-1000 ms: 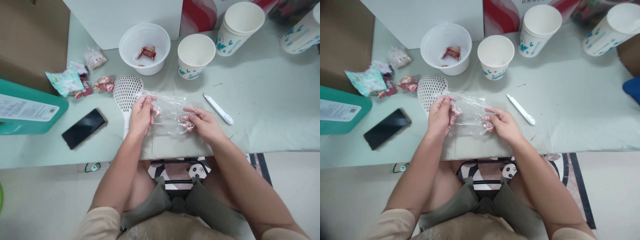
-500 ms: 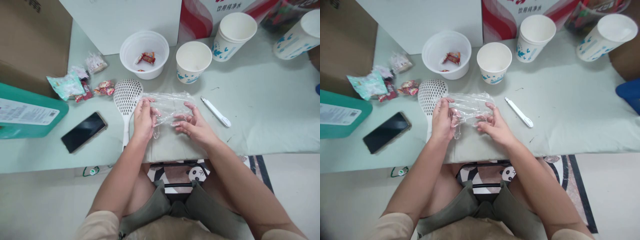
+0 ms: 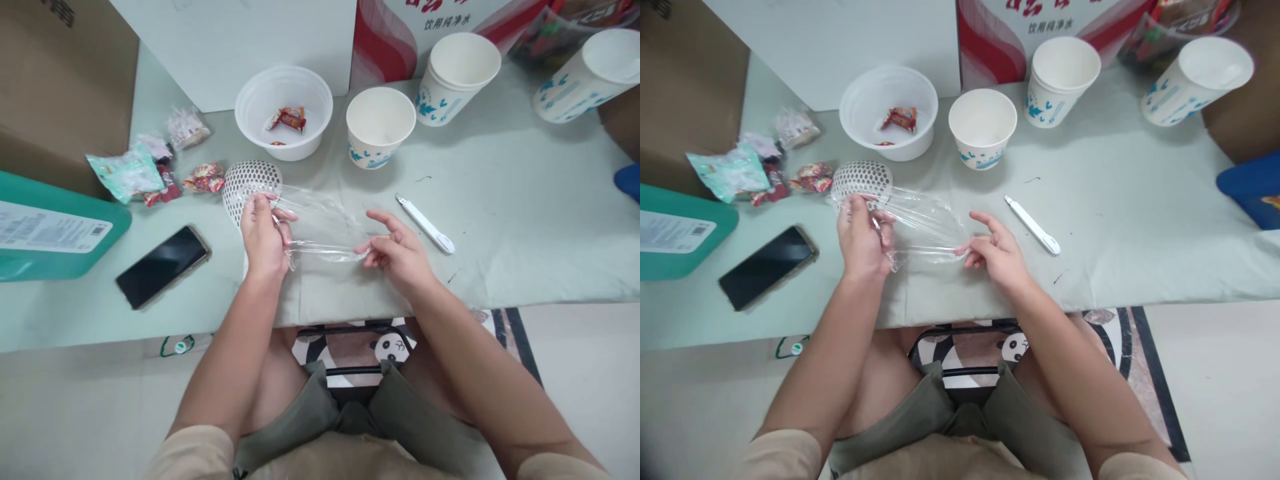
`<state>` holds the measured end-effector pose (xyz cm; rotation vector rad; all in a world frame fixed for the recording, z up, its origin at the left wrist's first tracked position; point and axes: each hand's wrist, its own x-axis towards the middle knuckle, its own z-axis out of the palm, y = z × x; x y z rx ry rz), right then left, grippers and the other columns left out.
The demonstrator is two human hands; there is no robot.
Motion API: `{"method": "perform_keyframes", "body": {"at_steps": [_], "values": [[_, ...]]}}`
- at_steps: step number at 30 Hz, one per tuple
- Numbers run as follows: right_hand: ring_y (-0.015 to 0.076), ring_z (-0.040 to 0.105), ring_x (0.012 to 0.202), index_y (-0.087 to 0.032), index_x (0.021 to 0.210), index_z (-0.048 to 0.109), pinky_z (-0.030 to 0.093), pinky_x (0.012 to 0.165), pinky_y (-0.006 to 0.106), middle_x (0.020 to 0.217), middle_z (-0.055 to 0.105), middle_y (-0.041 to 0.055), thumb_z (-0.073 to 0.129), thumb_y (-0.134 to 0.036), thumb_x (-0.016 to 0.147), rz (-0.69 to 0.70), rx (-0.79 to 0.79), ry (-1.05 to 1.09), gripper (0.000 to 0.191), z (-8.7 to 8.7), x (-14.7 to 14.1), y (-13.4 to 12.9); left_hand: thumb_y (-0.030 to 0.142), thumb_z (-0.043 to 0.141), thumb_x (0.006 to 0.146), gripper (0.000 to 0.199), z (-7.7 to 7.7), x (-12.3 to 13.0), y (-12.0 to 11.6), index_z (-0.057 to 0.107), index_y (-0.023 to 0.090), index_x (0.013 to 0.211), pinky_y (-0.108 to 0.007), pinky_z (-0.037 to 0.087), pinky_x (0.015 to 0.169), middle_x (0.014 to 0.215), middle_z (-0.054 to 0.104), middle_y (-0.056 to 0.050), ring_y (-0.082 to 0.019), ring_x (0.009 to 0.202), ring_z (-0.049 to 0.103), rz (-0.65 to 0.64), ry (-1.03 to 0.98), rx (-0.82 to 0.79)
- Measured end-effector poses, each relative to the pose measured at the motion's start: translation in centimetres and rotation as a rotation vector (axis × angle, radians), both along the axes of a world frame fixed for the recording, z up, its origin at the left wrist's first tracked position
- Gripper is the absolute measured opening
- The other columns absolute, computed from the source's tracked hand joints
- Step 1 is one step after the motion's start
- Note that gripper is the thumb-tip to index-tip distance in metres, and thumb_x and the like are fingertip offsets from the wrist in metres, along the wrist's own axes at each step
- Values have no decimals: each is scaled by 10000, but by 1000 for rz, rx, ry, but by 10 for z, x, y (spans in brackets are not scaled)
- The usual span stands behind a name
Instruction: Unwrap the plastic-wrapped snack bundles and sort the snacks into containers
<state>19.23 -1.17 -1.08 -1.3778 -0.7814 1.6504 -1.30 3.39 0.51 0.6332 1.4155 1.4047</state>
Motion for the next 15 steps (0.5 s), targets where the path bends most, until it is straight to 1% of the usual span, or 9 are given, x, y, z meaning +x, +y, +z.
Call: {"method": "perform_keyframes", "body": {"at_steps": [2,4,6,7,9,11,12,14,15], "values": [[133,623,534,-248,1276,614,478,528,259,681,716,-31,692,-374,751,-23,20,39,545,-5,2,1,632,633,946,402,4,-1,-2,503,252,926,-212,117,344,755,738,45,2,312,286,-97,-64,-43],[137,678,677,-271,1200,629,523,593,255,822,732,-16,722,-414,747,-75,53,89,485,-10,3,2,654,636,935,416,9,-1,-4,526,254,957,-205,95,349,959,796,4,25,321,226,-221,-155,-99],[154,720,913,-283,1169,626,586,743,275,1067,735,13,793,-454,711,-105,76,139,517,-13,2,2,639,573,977,372,13,-1,-8,566,268,984,-198,84,351,1123,798,-9,35,332,171,-336,-250,-140],[170,720,1026,-288,1184,622,601,837,298,1175,721,27,825,-476,696,-92,67,172,561,-13,1,1,628,534,998,351,14,-1,-10,591,282,995,-198,81,349,1186,790,-6,36,337,150,-382,-286,-151],[207,716,1145,-291,1228,609,600,967,356,1285,708,57,873,-526,670,-35,3,263,661,-10,-3,-1,627,495,1009,345,13,-1,-13,645,316,1019,-205,83,340,1275,771,-3,34,346,120,-444,-326,-161],[228,743,1122,-278,1244,601,611,973,383,1252,746,77,911,-565,627,26,-83,361,748,-5,-8,-2,646,524,982,349,11,-1,-15,682,340,1031,-216,68,330,1315,760,-9,38,346,95,-487,-359,-156],[227,764,1057,-267,1232,606,627,923,376,1179,776,76,923,-574,608,52,-121,390,764,-2,-9,-2,655,552,963,347,10,-1,-16,688,342,1022,-218,50,328,1310,764,-11,42,341,83,-507,-383,-148],[197,775,833,-234,1168,643,629,727,317,941,806,49,921,-567,613,104,-166,373,705,1,-10,-1,659,608,931,342,7,-1,-14,673,326,975,-212,23,329,1240,790,-6,45,321,86,-548,-423,-146],[172,742,697,-217,1111,668,590,614,281,802,785,24,908,-561,631,120,-166,330,637,2,-10,0,655,633,919,349,6,-2,-13,659,309,951,-205,27,329,1165,808,-8,43,311,106,-554,-410,-159]]}}
